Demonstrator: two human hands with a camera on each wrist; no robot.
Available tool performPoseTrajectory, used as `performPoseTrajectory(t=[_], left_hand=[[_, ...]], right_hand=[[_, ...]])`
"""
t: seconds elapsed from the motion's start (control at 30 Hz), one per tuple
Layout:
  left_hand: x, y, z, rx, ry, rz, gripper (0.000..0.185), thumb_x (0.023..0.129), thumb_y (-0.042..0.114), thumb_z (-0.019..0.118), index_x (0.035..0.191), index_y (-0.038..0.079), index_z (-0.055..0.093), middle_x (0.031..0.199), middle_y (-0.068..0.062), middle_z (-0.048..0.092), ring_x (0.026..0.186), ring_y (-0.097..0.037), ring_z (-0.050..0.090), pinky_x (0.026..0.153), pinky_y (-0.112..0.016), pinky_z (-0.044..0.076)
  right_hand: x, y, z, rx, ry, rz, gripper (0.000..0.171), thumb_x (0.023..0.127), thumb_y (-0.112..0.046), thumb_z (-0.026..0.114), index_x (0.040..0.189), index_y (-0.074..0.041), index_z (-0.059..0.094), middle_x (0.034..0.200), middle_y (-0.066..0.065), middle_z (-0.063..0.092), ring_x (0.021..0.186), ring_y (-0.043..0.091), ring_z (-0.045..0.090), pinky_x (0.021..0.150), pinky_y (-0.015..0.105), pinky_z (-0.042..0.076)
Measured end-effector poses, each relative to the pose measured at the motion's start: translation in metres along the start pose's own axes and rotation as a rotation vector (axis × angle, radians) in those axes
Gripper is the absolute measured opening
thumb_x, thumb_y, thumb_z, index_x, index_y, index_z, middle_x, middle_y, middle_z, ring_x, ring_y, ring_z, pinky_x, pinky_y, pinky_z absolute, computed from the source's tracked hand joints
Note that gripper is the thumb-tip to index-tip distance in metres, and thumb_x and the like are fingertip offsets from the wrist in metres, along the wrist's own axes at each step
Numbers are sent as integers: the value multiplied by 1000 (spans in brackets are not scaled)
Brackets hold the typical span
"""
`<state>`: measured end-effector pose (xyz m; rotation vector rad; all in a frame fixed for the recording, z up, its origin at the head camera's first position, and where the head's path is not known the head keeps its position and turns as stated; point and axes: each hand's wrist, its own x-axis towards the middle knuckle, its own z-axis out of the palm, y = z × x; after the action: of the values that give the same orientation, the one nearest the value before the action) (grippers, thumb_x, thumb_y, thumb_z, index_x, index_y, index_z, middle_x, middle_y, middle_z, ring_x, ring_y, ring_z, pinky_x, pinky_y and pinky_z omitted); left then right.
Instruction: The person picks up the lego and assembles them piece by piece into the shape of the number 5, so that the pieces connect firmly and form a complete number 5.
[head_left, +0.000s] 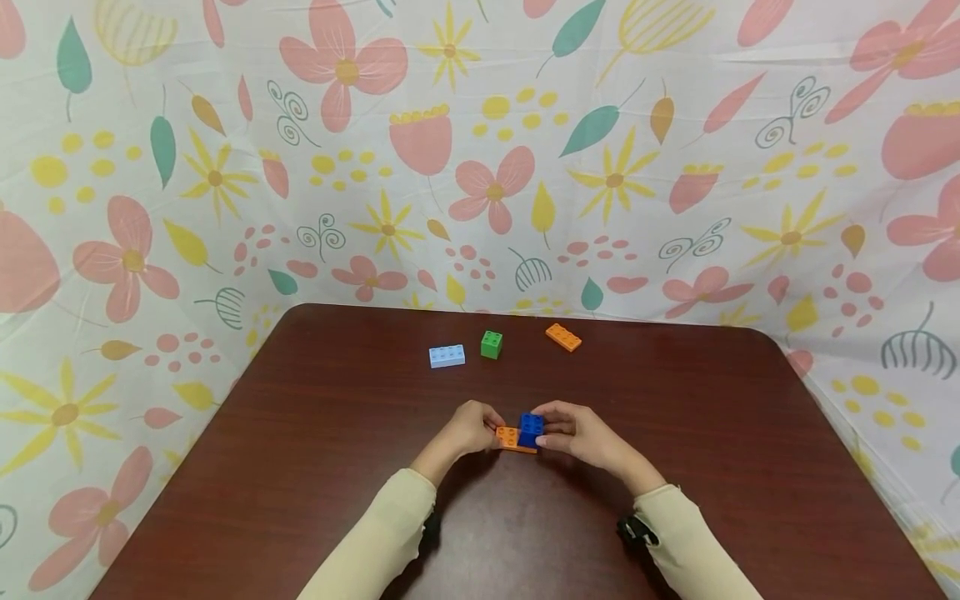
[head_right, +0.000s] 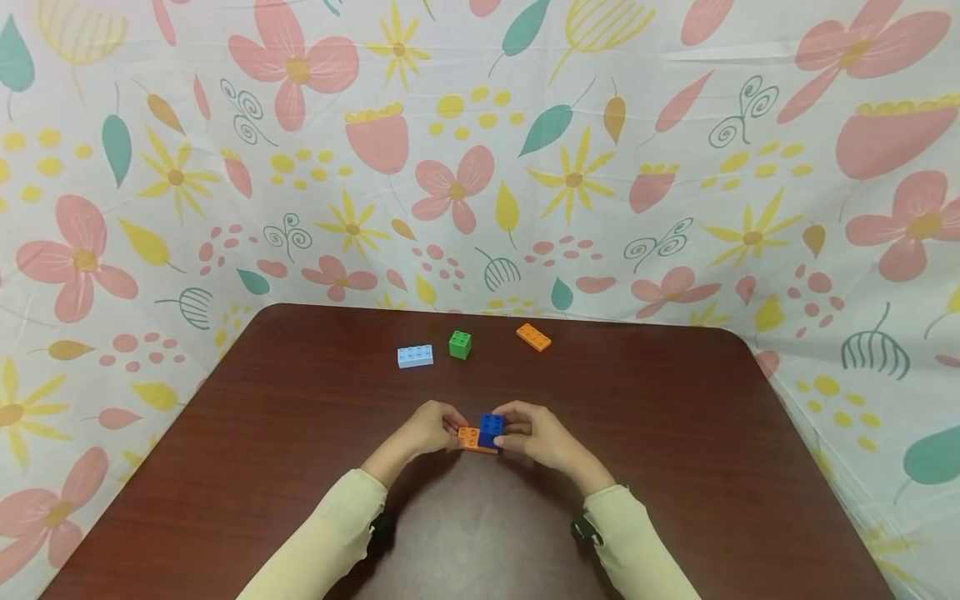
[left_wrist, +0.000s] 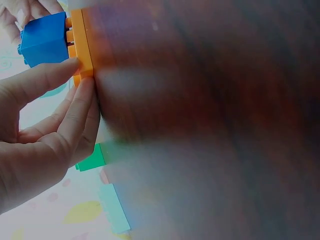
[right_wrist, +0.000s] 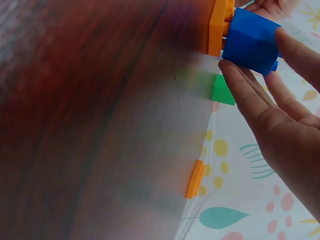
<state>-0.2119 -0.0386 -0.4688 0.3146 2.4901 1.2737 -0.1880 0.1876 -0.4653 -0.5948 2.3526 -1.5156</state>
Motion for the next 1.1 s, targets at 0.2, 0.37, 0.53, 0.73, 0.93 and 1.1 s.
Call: performPoseTrajectory(t=[0.2, 0.37, 0.53, 0.73, 0.93, 1.1], left_hand=[[0, 0, 1, -3, 0, -9, 24, 72, -8, 78, 94, -3, 71, 76, -6, 60, 58, -14, 55, 55, -26, 48], [-1, 1, 1, -11, -2, -7, 25, 71, -9, 78, 94, -3, 70, 76, -6, 60, 59, -14, 55, 55, -25, 49], [0, 0, 1, -26, -8, -18, 24, 72, -10, 77, 94, -3, 70, 78, -6, 61, 60, -14, 55, 55, -26, 50], [1, 0, 0, -23, -3, -23, 25, 72, -10, 77, 95, -3, 70, 78, -6, 61, 61, -14, 54, 55, -26, 49], [1, 1, 0, -20, -6, -24, 24, 71, -9, 77, 93, -3, 70, 79, -6, 61, 63, -14, 54, 56, -26, 49], [1, 0, 0, -17, -8, -16, 24, 71, -10, 77, 93, -3, 70, 79, -7, 61, 65, -15, 54, 57, -26, 49]], right_hand=[[-1, 0, 3, -15, 31, -4, 35, 92, -16, 66, 123, -1, 59, 114, 18, 63, 100, 28, 65, 80, 32, 55], [-1, -1, 5, -17, 55, -9, 33, 92, -14, 66, 122, -2, 61, 112, 18, 64, 99, 28, 65, 79, 30, 56], [-2, -1, 7, -21, 67, -10, 32, 91, -13, 67, 121, -2, 62, 112, 17, 64, 99, 28, 65, 78, 30, 56], [-1, -3, 8, -20, 73, 0, 32, 90, -10, 68, 121, -2, 62, 111, 17, 65, 98, 28, 65, 77, 30, 56], [-1, -6, 7, -38, 81, 17, 33, 89, -9, 69, 121, -1, 63, 110, 18, 65, 95, 27, 66, 75, 30, 56], [0, -5, 7, -62, 90, 5, 35, 88, -11, 70, 120, 0, 64, 109, 19, 65, 91, 26, 67, 74, 30, 56]])
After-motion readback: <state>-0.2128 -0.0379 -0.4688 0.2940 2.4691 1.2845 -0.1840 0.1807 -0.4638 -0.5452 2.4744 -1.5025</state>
